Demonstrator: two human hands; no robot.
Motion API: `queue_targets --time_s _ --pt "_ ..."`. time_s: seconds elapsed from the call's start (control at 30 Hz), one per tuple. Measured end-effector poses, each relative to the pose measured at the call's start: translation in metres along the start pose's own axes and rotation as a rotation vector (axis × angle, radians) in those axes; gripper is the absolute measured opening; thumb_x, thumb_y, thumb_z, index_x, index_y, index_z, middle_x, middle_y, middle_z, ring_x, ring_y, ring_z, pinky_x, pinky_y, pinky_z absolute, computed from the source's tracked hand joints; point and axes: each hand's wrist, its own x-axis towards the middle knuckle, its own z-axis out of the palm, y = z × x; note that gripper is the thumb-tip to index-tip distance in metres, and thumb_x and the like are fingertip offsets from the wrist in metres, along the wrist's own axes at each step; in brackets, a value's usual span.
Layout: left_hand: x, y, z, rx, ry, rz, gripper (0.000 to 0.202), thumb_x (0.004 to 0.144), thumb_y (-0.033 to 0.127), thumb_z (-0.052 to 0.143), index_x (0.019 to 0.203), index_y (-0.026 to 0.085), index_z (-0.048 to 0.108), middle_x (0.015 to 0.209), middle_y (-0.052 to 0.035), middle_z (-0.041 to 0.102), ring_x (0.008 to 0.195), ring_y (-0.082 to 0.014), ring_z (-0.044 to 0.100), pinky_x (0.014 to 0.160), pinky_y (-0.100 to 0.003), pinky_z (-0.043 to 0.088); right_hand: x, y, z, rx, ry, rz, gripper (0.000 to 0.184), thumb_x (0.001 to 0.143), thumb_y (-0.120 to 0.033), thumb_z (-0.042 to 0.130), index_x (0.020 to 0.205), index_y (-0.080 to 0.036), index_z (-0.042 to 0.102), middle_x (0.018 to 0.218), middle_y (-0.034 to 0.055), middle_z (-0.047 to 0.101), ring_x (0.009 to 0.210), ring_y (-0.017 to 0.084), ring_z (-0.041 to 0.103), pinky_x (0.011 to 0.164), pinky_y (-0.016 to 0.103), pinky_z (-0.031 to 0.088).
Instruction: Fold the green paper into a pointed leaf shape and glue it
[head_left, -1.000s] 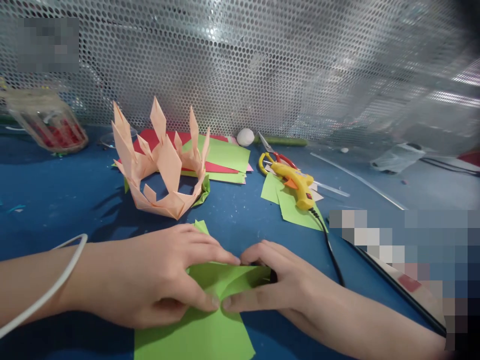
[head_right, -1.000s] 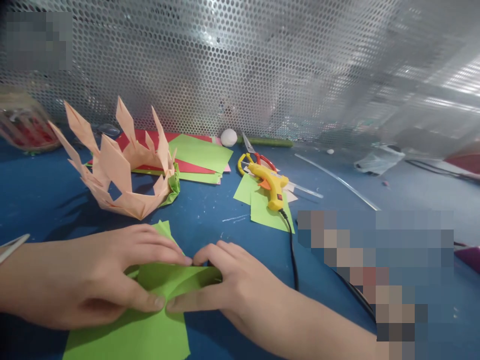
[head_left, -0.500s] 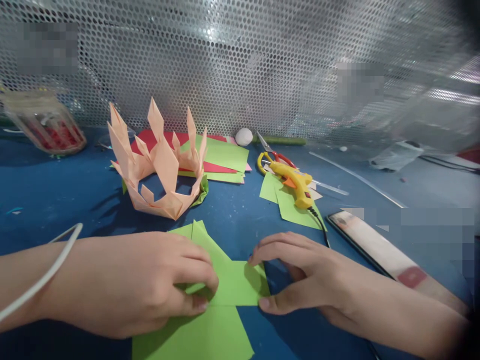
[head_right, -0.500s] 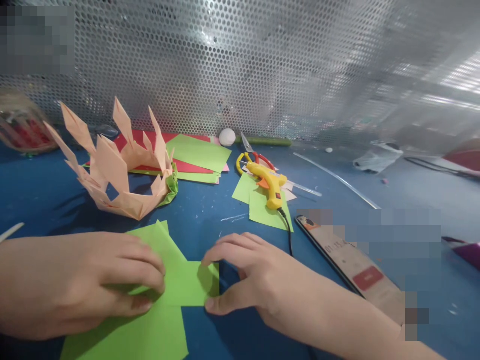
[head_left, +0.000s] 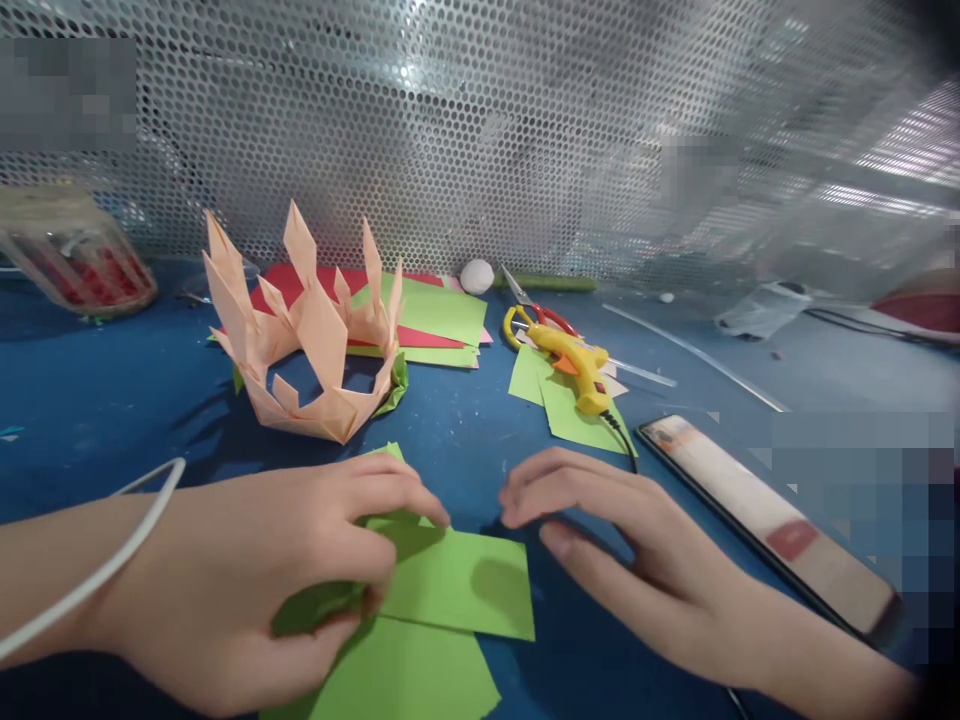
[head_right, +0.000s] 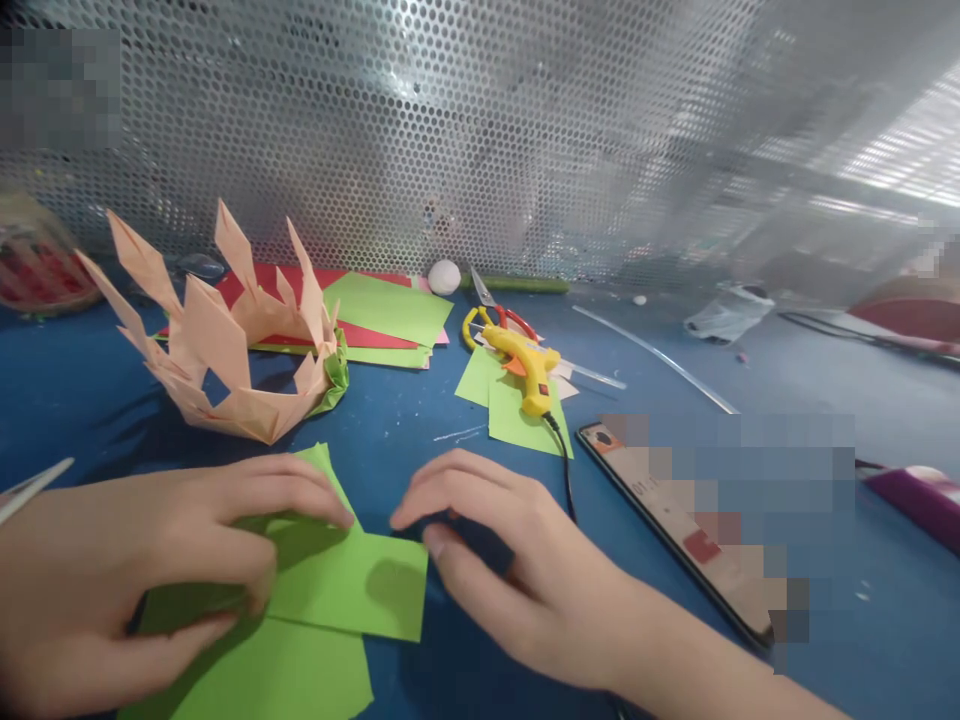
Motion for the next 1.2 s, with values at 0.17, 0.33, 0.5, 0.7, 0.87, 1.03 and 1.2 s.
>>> queue_targets --time_s 0.17,0.33,0.5,0.7,0.87,1.03,1.2 --pt "0.001 -0.008 0.0 0.056 -0.12 -0.041 0.037 0.082 0.016 0.062 0.119 0.016 0.06 0.136 -0.0136 0.055 0.13 -0.0285 0.047 0.11 -0.043 0.036 0.002 -0.011 0.013 -0.059 -0.093 0.053 0.031 0.085 -0.024 0.065 0.115 -0.02 0.059 0.118 0.0105 0.058 0.108 0.019 0.059 0.093 0.029 0.049" --pt "0.004 -0.011 -0.004 -0.042 -0.219 -0.043 0.028 0.085 0.028 0.066 0.112 0.021 0.068 0.139 -0.0123 0.053 0.133 -0.0292 0.043 0.112 -0.043 0.034 0.01 -0.014 0.036 -0.28 -0.135 -0.167 0.02 0.092 -0.015 0.053 0.105 -0.021 0.066 0.105 0.0092 0.063 0.094 0.02 0.058 0.084 0.035 0.048" --pt "0.006 -0.011 -0.004 -0.068 -0.186 -0.052 0.027 0.085 0.011 0.058 0.109 0.02 0.065 0.135 -0.0101 0.057 0.13 -0.0254 0.047 0.109 -0.04 0.038 0.013 -0.015 0.047 -0.29 -0.225 -0.265 0.028 0.097 -0.013 0.037 0.109 -0.015 0.064 0.094 0.0084 0.067 0.082 0.018 0.057 0.076 0.029 0.046" --pt "0.005 -0.013 -0.005 -0.03 -0.274 -0.09 0.036 0.08 0.007 0.056 0.113 0.022 0.062 0.145 -0.0055 0.048 0.14 -0.0274 0.032 0.113 -0.048 0.031 0.012 -0.018 0.044 -0.401 -0.332 -0.232 0.027 0.095 -0.014 0.043 0.114 -0.021 0.061 0.098 0.0069 0.066 0.086 0.019 0.056 0.077 0.031 0.044" --pt "0.006 -0.01 -0.01 0.029 -0.362 -0.116 0.047 0.082 0.006 0.052 0.123 0.029 0.059 0.152 -0.0012 0.037 0.143 -0.0294 0.024 0.114 -0.056 0.023 0.011 -0.018 0.035 -0.335 -0.335 -0.243 0.022 0.091 -0.01 0.046 0.1 -0.018 0.065 0.099 0.007 0.066 0.086 0.017 0.056 0.08 0.031 0.043" --pt "0.003 -0.01 -0.011 -0.031 -0.339 -0.115 0.065 0.073 -0.001 0.048 0.132 0.024 0.05 0.152 -0.003 0.038 0.143 -0.0284 0.024 0.114 -0.053 0.025 0.01 -0.009 0.027 -0.121 -0.285 -0.286 0.018 0.086 -0.014 0.049 0.071 -0.017 0.059 0.088 0.0077 0.063 0.084 0.018 0.058 0.08 0.034 0.046" --pt "-0.001 -0.015 -0.008 -0.143 -0.215 -0.184 0.064 0.077 0.004 0.048 0.138 0.019 0.037 0.146 -0.008 0.045 0.137 -0.025 0.037 0.112 -0.042 0.034 0.01 -0.005 0.029 0.008 -0.163 -0.101 0.008 0.085 -0.018 0.059 0.077 -0.017 0.059 0.104 0.0114 0.057 0.096 0.018 0.058 0.087 0.03 0.049"
